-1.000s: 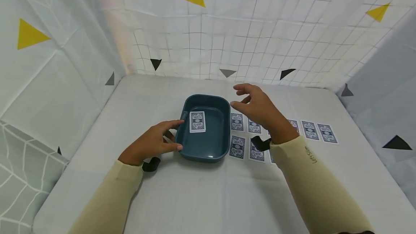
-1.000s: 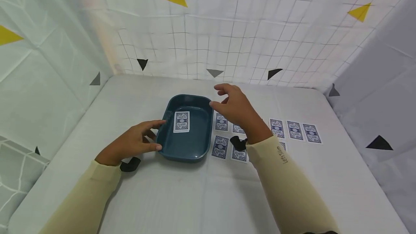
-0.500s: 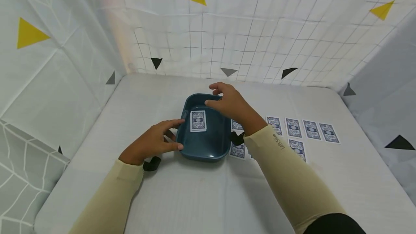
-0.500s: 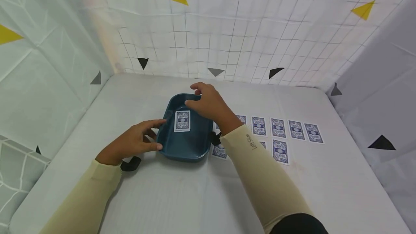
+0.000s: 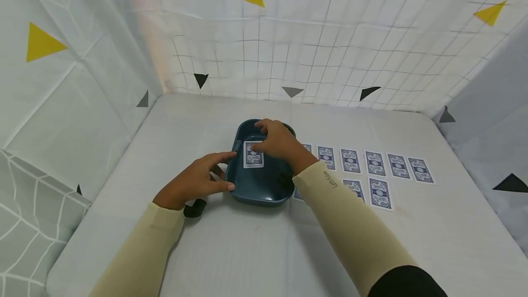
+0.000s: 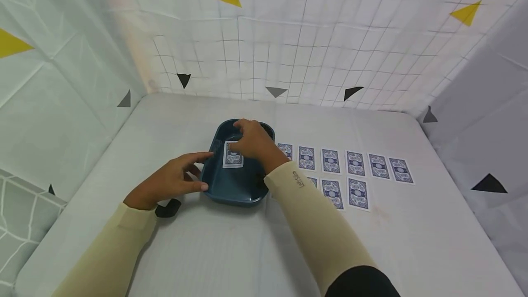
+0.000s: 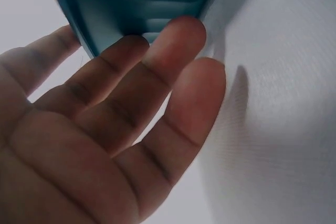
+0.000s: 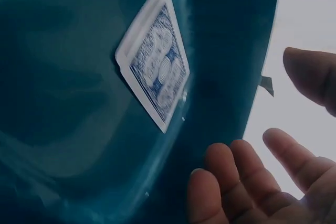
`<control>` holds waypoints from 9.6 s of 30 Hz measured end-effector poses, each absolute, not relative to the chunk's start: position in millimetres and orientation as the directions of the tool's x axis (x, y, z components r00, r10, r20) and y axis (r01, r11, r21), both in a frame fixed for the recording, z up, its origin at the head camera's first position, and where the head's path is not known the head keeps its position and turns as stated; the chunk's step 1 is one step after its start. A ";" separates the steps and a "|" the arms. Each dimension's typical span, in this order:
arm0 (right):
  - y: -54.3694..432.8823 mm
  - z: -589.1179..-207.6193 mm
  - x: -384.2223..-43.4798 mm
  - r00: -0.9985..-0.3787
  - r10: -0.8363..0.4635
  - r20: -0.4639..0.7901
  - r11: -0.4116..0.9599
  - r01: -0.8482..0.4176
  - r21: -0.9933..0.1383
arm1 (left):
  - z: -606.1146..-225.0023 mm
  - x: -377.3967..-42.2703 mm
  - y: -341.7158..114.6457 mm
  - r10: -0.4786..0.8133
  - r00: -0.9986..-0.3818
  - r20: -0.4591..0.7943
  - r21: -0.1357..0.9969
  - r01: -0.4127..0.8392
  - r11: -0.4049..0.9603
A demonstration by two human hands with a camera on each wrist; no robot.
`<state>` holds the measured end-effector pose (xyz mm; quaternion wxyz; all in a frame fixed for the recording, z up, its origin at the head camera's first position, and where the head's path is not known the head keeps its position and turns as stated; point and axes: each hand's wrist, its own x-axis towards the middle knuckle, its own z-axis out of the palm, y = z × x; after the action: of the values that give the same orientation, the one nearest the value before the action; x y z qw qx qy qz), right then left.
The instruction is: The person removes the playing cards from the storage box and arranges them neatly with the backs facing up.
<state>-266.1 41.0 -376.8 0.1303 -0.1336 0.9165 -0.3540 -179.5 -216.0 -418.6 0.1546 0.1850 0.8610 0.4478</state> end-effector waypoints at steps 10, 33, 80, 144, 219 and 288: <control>34.3 -392.4 -265.8 -0.935 -0.300 -0.191 0.749 -0.106 -0.655 | -417.8 -179.5 -214.5 0.461 -0.882 -0.093 0.828 0.189 0.528; 29.4 -411.7 -273.7 -0.909 -0.280 -0.310 0.898 -0.134 -0.419 | -419.8 -180.0 -216.2 0.456 -0.885 -0.090 0.831 0.185 0.524; 27.2 -407.8 -270.6 -0.923 -0.267 -0.276 0.815 -0.063 -0.576 | -416.8 -178.5 -214.5 0.445 -0.890 -0.101 0.823 0.176 0.540; 204.7 -350.6 -210.1 -0.972 -0.171 -0.163 0.457 0.069 -0.887 | -417.3 -173.9 -214.8 0.424 -0.901 -0.094 0.812 0.177 0.555; 403.5 -408.6 -154.4 -0.944 0.041 -0.327 0.845 0.207 -0.492 | -417.0 -176.9 -213.2 0.441 -0.894 -0.081 0.797 0.208 0.567; 33.2 -405.2 -266.1 -0.933 -0.150 -0.328 0.755 0.106 -0.647 | -421.4 -179.8 -215.0 0.440 -0.894 -0.082 0.809 0.199 0.554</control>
<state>-266.1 33.2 -405.2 0.1830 -0.0119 0.9186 -0.3500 -179.8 -215.0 -421.4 0.1387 0.1836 0.8704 0.4352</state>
